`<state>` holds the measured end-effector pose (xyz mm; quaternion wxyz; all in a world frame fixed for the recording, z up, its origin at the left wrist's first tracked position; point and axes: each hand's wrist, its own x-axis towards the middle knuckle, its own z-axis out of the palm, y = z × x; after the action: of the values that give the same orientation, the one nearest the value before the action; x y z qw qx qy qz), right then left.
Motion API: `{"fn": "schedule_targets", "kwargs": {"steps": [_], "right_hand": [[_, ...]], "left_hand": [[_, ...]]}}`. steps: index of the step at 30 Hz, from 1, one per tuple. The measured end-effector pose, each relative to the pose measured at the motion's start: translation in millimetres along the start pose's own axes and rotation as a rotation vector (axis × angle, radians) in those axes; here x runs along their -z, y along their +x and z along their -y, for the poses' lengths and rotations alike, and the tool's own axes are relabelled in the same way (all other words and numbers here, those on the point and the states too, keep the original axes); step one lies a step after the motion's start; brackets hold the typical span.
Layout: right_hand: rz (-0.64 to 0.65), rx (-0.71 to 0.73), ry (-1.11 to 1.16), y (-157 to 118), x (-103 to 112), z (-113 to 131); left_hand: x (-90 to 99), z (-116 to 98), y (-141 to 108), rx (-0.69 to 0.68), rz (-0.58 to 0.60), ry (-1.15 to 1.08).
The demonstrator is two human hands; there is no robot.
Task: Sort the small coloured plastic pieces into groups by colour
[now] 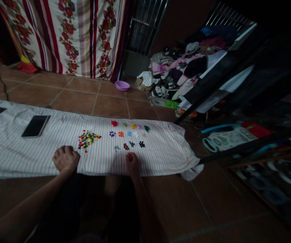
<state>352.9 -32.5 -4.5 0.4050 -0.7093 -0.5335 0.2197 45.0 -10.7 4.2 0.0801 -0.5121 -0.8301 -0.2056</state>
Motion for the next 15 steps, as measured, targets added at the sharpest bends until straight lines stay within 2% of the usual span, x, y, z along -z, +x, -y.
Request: {"fn": "schedule_targets", "kwargs": {"steps": [6, 11, 15], "right_hand": [[-0.157, 0.042, -0.128, 26, 5, -11], [-0.168, 0.105, -0.127, 38, -1, -15], [-0.149, 0.094, -0.130, 40, -8, -18]], "left_hand": [[-0.2, -1, 0, 0.001, 0.000, 0.005], [0.5, -1, 2, 0.008, 0.013, -0.022], [0.1, -1, 2, 0.015, 0.016, -0.056]]}}
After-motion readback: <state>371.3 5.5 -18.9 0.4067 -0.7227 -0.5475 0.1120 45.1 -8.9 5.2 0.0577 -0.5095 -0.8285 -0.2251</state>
